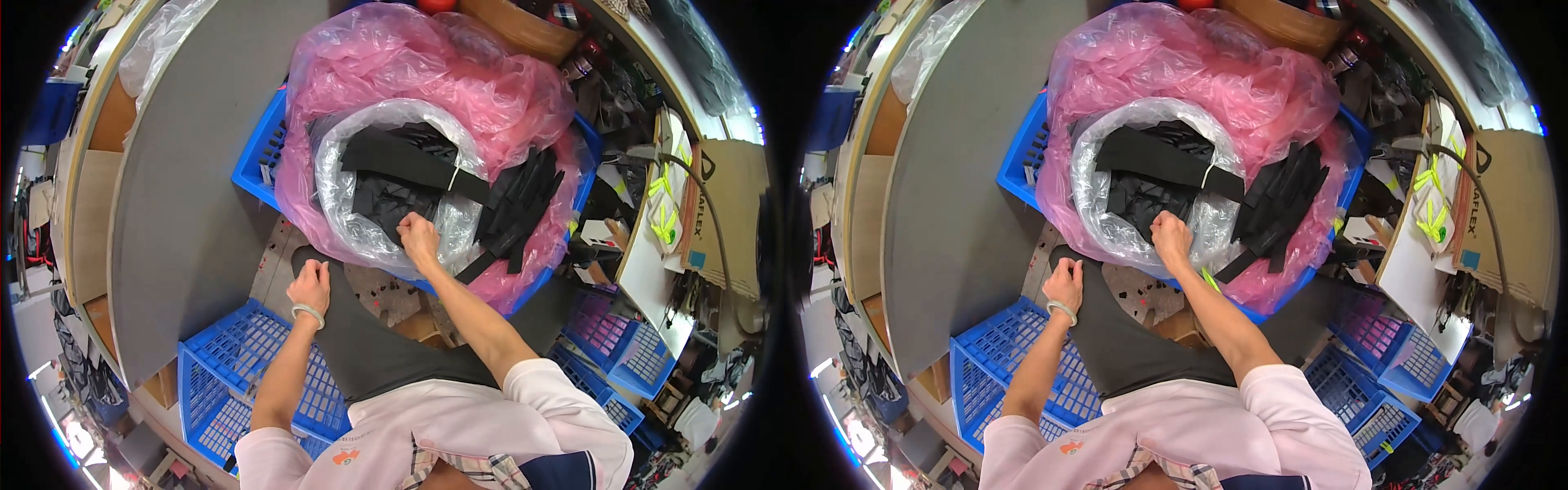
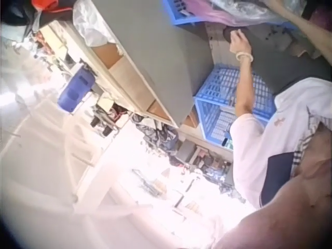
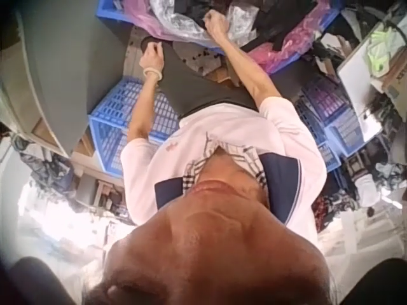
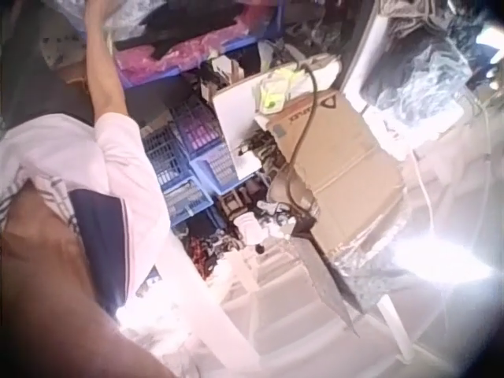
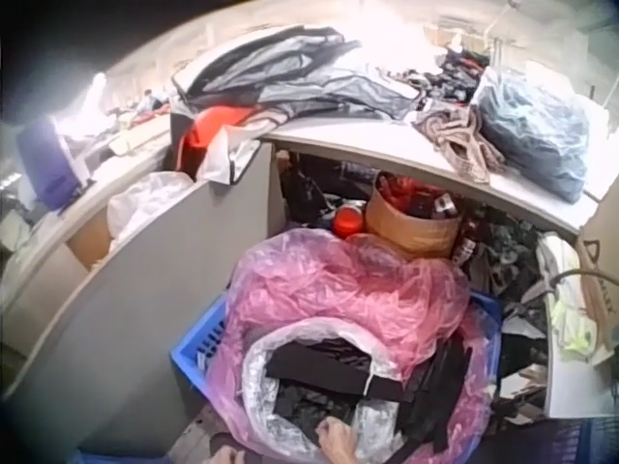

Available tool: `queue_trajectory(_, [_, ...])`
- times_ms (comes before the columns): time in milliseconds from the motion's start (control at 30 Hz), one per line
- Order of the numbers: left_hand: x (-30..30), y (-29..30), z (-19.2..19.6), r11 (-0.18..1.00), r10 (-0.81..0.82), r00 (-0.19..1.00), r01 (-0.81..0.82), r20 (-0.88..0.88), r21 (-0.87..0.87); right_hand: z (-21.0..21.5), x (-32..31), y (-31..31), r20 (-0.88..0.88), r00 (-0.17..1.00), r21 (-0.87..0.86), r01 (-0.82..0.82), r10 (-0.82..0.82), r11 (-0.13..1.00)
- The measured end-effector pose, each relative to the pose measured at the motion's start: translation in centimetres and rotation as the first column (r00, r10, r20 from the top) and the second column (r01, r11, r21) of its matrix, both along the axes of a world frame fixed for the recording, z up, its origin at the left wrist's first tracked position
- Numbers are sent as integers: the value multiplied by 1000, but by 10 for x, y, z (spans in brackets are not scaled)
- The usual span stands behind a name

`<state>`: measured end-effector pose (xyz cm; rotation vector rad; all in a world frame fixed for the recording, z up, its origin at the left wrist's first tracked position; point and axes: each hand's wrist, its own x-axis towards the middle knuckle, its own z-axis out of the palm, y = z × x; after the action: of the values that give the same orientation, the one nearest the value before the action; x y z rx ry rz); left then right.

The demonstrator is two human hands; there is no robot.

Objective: Bundling black components with rubber bands in a factory setting.

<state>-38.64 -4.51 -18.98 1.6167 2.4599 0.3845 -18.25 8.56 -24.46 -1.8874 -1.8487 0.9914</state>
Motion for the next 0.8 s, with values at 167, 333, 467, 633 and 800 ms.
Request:
queue_trajectory(167, [-16, 18, 7, 1000, -24, 999, 24, -32, -7, 5, 10, 7, -94, 995, 85, 51, -43, 995])
queue_trajectory(333, [6, 22, 11, 998, -9, 1000, 8, 29, 58, -10, 18, 7, -370, 890, 67, 311, -266, 948])
queue_trajectory(467, [31, 23, 36, 958, 194, 259, -260, 946, -125, 72, 41, -2, -809, 406, -400, 149, -425, 904])
queue_trajectory(633, [123, 39, 120, 995, 79, -291, -39, 953, -95, 151, 81, -47, -818, 410, -371, 161, -404, 914])
queue_trajectory(800, [145, 27, 117, 994, 107, -312, 40, 944, -99, 187, 115, -89, -622, 778, 320, 150, 88, 935])
